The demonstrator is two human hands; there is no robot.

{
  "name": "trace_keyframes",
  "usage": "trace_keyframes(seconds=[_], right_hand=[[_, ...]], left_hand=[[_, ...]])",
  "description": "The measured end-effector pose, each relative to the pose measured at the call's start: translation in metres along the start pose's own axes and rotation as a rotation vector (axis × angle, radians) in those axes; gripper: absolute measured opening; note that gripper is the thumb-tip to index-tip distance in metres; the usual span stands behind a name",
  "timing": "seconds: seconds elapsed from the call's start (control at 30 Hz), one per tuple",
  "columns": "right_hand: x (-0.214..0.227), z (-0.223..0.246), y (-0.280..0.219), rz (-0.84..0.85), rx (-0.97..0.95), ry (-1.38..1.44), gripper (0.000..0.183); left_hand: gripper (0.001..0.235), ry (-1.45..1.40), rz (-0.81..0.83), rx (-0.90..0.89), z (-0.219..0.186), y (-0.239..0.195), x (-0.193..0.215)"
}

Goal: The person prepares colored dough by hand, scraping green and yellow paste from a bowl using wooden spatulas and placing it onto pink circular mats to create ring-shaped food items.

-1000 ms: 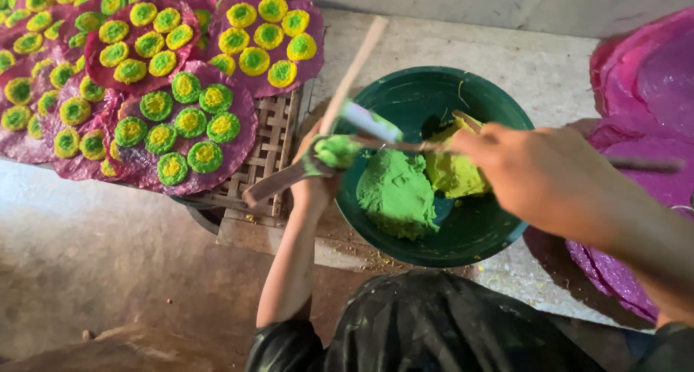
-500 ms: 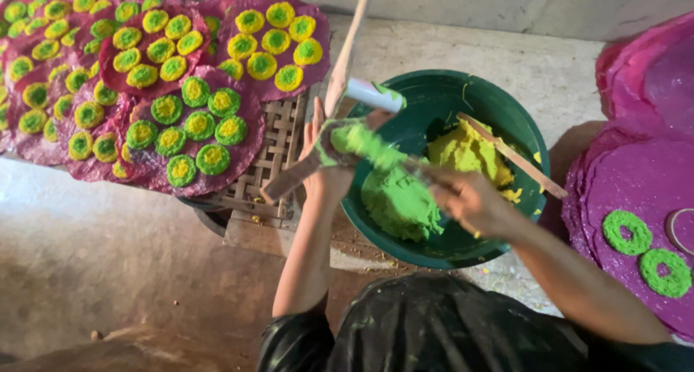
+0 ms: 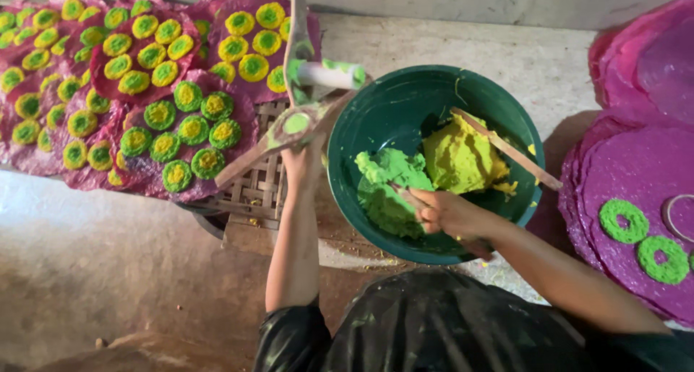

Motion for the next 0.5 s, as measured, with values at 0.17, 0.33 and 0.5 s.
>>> trace_keyframes(seconds=[0.17, 0.33, 0.5], right_hand=[[0.05, 0.088, -0.059, -0.432, 0.645, 0.087, 0.062], [0.08, 0.146, -0.128, 0.272, 0.969, 1.084, 0.085], [0.1, 0.145, -0.224, -0.444, 1.034, 0.549, 0.065]], left_hand=[[0.038, -0.513, 0.161, 0.528, -0.021, -0.08, -0.082], [0.052, -0.861, 0.474, 1.075, -0.058, -0.19, -0.17], [0.06, -0.312, 0.867, 0.381, -0.112, -0.121, -0.17]])
Point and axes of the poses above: each hand's wrist, its own y-axis towards the middle knuckle, its own x-axis out of the back of the hand, z = x × y, the point moved 9 cm from there along y, towards the middle knuckle, and after that the axes turned 15 degrees about -x, right-handed, at the moved point
